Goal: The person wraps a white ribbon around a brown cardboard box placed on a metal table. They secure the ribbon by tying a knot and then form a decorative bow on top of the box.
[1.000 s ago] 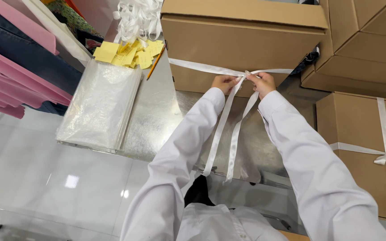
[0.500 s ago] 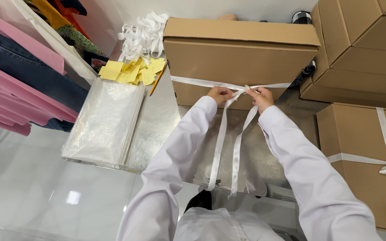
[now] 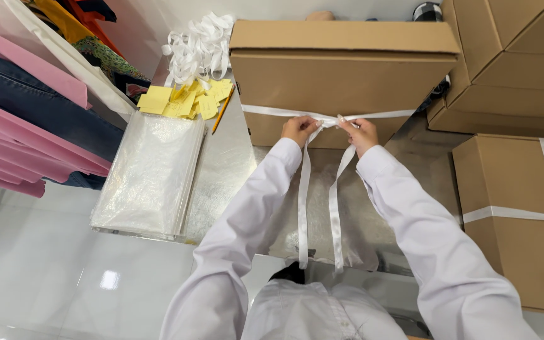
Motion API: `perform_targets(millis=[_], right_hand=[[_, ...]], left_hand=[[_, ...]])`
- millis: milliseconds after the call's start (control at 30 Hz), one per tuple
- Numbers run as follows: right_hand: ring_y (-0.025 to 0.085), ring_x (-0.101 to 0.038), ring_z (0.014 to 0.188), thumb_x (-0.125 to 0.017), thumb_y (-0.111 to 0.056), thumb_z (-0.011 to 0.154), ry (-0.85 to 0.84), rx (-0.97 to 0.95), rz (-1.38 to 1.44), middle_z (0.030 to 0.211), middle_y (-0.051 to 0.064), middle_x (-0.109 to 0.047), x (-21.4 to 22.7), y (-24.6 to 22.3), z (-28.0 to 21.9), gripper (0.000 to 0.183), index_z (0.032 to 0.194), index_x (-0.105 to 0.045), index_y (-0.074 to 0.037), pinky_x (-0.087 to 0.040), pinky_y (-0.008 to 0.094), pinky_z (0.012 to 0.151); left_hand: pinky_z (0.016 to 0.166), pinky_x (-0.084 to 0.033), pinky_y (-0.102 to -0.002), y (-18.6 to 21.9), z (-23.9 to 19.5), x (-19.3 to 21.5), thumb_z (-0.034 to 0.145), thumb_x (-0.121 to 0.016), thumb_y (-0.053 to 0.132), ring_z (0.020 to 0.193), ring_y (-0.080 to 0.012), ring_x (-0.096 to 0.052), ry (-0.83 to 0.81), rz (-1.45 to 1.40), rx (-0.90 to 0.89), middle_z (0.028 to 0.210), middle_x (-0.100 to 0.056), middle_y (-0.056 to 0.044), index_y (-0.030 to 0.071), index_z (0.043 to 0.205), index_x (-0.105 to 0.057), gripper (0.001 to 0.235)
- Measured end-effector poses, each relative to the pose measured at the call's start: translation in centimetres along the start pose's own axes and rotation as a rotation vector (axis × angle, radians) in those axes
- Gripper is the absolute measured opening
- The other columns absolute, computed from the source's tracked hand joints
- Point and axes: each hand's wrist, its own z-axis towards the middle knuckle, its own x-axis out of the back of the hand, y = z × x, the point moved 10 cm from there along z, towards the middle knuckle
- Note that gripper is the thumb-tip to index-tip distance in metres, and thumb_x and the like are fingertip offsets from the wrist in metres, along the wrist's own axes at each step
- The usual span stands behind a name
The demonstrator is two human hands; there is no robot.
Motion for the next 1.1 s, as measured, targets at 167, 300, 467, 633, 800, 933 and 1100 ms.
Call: perform_targets(millis=[167, 300, 467, 633, 800, 933, 1100], right_hand=[[-0.001, -0.045, 0.054, -0.085, -0.025, 0.087, 0.004, 0.002, -0.048, 0.062, -0.004, -0.046, 0.2, 0.0, -0.3, 0.029, 0.095, -0.067, -0.003, -0.034, 0.011, 0.044], [-0.001, -0.046, 0.052, -0.085, -0.032, 0.087, -0.003, 0.017, -0.137, 0.059, -0.004, -0.047, 1.6, 3.0, 2.2, 0.031, 0.094, -0.069, -0.007, -0.037, 0.012, 0.044], [0.001, -0.047, 0.051, -0.085, -0.032, 0.088, 0.025, 0.024, -0.145, 0.059, -0.002, -0.048, 1.9, 3.9, 2.4, 0.027, 0.093, -0.072, -0.009, -0.04, 0.013, 0.045], [0.002, -0.049, 0.052, -0.085, -0.035, 0.088, 0.049, 0.012, -0.126, 0.06, -0.003, -0.048, 1.8, 4.9, 2.8, 0.029, 0.094, -0.072, -0.01, -0.042, 0.013, 0.046], [0.003, -0.051, 0.053, -0.082, -0.034, 0.089, 0.098, 0.024, -0.116, 0.062, -0.003, -0.05, 1.9, 5.4, 2.1, 0.023, 0.092, -0.073, -0.013, -0.044, 0.014, 0.047], [0.005, -0.054, 0.055, -0.083, -0.034, 0.088, 0.115, 0.077, -0.136, 0.063, -0.002, -0.052, 2.5, 8.0, 3.1, 0.023, 0.09, -0.073, -0.014, -0.047, 0.017, 0.048], [0.007, -0.052, 0.06, -0.081, -0.029, 0.089, 0.196, 0.167, -0.075, 0.067, 0.0, -0.053, 0.6, 7.2, 0.0, 0.019, 0.087, -0.069, -0.013, -0.041, 0.018, 0.048]], left_hand=[[0.085, -0.059, -0.039, 0.4, 0.5, -0.4, 0.088, -0.076, 0.039, 0.091, -0.024, -0.072, -0.012, 0.202, -0.098, 0.087, -0.07, -0.001, 0.027, 0.097, -0.078, 0.015], [0.09, -0.058, -0.045, 0.5, 0.4, -1.2, 0.095, -0.067, 0.037, 0.096, -0.0283, -0.073, -0.06, 0.306, -0.104, 0.089, -0.073, -0.001, 0.028, 0.105, -0.071, 0.014], [0.08, -0.058, -0.031, 2.1, -1.2, -1.1, 0.101, -0.058, 0.031, 0.077, -0.0152, -0.076, -0.16, 0.089, -0.079, 0.066, -0.073, 0.008, 0.022, 0.1, -0.059, 0.01], [0.065, -0.067, -0.03, -1.5, -0.4, -2.8, 0.102, -0.059, 0.025, 0.07, -0.0209, -0.075, -0.234, -0.28, 0.044, 0.073, -0.071, -0.009, 0.011, 0.103, -0.056, 0.015], [0.078, -0.06, -0.032, -0.5, -1.2, -1.4, 0.098, -0.064, 0.036, 0.067, -0.0152, -0.074, -0.346, 0.195, 0.019, 0.066, -0.073, 0.006, 0.02, 0.102, -0.067, 0.017], [0.08, -0.059, -0.031, 1.6, -0.2, -1.1, 0.097, -0.064, 0.026, 0.065, -0.0168, -0.074, -0.349, 0.35, -0.034, 0.063, -0.073, 0.004, 0.019, 0.086, -0.074, 0.016], [0.077, -0.06, -0.033, 6.2, 0.2, 1.3, 0.095, -0.064, 0.02, 0.068, -0.0209, -0.075, -0.286, 0.567, -0.142, 0.056, -0.069, 0.005, 0.019, 0.072, -0.069, 0.023]])
